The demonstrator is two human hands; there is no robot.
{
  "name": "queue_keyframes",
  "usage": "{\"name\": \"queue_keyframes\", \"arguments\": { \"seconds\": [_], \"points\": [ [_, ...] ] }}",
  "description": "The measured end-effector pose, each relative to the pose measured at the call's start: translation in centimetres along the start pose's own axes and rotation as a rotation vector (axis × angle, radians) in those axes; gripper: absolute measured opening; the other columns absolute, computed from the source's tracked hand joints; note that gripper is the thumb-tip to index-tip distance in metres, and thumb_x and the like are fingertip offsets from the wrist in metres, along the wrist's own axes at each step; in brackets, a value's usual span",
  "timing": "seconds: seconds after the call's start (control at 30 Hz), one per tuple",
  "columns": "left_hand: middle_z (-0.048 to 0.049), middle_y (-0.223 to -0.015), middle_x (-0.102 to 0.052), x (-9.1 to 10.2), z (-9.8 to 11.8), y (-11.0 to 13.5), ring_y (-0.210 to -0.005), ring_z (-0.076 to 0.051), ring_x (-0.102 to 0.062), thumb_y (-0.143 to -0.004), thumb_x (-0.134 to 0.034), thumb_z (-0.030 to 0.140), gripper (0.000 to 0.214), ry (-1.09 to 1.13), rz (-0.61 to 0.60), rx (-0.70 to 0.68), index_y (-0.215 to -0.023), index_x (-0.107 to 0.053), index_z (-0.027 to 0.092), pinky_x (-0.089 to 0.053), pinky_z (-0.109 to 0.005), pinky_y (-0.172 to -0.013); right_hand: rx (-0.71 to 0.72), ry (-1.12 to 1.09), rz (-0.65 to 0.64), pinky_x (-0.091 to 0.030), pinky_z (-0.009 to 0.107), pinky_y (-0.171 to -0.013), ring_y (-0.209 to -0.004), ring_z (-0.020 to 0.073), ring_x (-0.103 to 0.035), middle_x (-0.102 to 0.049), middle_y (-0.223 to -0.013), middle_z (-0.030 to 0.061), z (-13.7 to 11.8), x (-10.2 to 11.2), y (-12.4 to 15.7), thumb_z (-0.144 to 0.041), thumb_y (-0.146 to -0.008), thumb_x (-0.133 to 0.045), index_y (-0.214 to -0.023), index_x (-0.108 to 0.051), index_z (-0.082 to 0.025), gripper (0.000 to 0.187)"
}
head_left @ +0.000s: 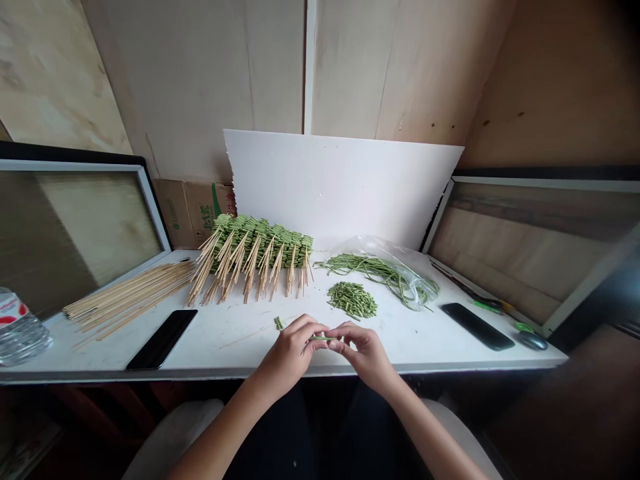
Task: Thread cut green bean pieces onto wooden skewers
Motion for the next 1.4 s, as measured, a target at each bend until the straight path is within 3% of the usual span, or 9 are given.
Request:
{"name": "queue_keyframes", "arguments": {
  "seconds": [0.17,0.5,0.7,0.9,1.03,1.17,1.27,1.4],
  "points": [
    [-0.0046,-0.096,-0.070,-0.2,-1.2,0.1,-0.087,-0.018,-0.067,-0.100,-0.063,0.016,0.013,-0.079,-0.058,0.091,-0.102,-0.075,0.019,-0.050,-0.029,-0.079,0.040,0.060,0.099,-0.048,0.033,-0.069,-0.080,0.0216,-0.063,-0.075,-0.090,0.0065,1.2,1.3,-0.3,-0.049,-0.090,-0.076,-0.096,-0.081,-0.025,0.025],
    [-0.0027,-0.092,-0.072,-0.5,0.4,0.2,-0.087,-0.019,-0.063,-0.100,-0.064,0.018,0.011,-0.100,-0.096,0.065,-0.100,-0.075,0.021,-0.044,-0.030,-0.084,0.221,0.203,0.036,-0.043,0.041,-0.088,-0.084,0.0224,-0.059,-0.070,-0.084,0.0029,-2.1,0.4,0.3,-0.040,-0.095,-0.072,-0.088,-0.074,-0.026,0.016],
    [0.0005,-0.077,-0.069,-0.4,0.7,0.1,-0.076,-0.016,-0.061,-0.101,-0.061,0.017,0.021,-0.049,-0.094,0.070,-0.085,-0.073,0.020,-0.041,-0.030,-0.082,0.224,0.120,0.019,-0.043,0.038,-0.082,-0.083,0.0225,-0.059,-0.070,-0.082,0.0027,-2.6,0.5,0.2,-0.041,-0.090,-0.078,-0.087,-0.075,-0.026,0.015],
    [0.0015,-0.074,-0.072,-0.3,1.5,0.2,-0.073,-0.014,-0.063,-0.094,-0.061,0.003,0.028,-0.013,-0.100,0.049,-0.076,-0.074,0.019,-0.038,-0.033,-0.088,0.198,0.064,-0.040,-0.043,0.039,-0.085,-0.085,0.0230,-0.058,-0.066,-0.079,0.0040,-3.1,0.0,0.5,-0.042,-0.095,-0.072,-0.081,-0.073,-0.024,0.022],
    [0.0014,-0.073,-0.075,-0.4,2.0,0.3,-0.070,-0.014,-0.064,-0.091,-0.060,0.001,0.030,0.080,-0.148,0.081,-0.077,-0.077,0.021,-0.041,-0.033,-0.088,0.111,-0.156,-0.140,-0.046,0.037,-0.080,-0.084,0.0227,-0.057,-0.061,-0.078,0.0041,-2.7,-0.4,0.5,-0.049,-0.091,-0.075,-0.078,-0.072,-0.023,0.029],
    [-0.0005,-0.074,-0.075,-0.4,2.0,0.3,-0.073,-0.016,-0.067,-0.090,-0.061,0.003,0.028,0.156,-0.166,0.090,-0.075,-0.077,0.020,-0.047,-0.033,-0.085,0.068,-0.226,-0.197,-0.049,0.036,-0.077,-0.082,0.0225,-0.057,-0.060,-0.079,0.0046,-2.3,-0.6,0.4,-0.057,-0.087,-0.076,-0.075,-0.069,-0.022,0.037],
    [-0.0030,-0.078,-0.073,0.0,1.7,0.1,-0.074,-0.017,-0.066,-0.094,-0.063,0.011,0.021,0.149,-0.175,0.107,-0.082,-0.078,0.019,-0.049,-0.029,-0.077,0.066,-0.158,-0.153,-0.050,0.036,-0.077,-0.080,0.0220,-0.059,-0.063,-0.079,0.0046,-2.1,-0.2,0.3,-0.057,-0.087,-0.075,-0.080,-0.071,-0.022,0.036],
    [-0.0039,-0.089,-0.073,0.6,1.0,0.0,-0.083,-0.018,-0.065,-0.098,-0.061,0.012,0.018,0.024,-0.108,0.093,-0.097,-0.077,0.020,-0.048,-0.029,-0.078,0.107,0.053,-0.014,-0.048,0.036,-0.077,-0.082,0.0225,-0.059,-0.068,-0.084,0.0055,-2.4,0.9,0.2,-0.047,-0.092,-0.073,-0.089,-0.075,-0.024,0.024]
  ]
}}
Point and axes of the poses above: each hand's wrist, its own y-axis away from the middle knuckle, its own x-axis out of the back of the hand, z = x × y, the point moved 4 cm from there along -y, towards the middle knuckle
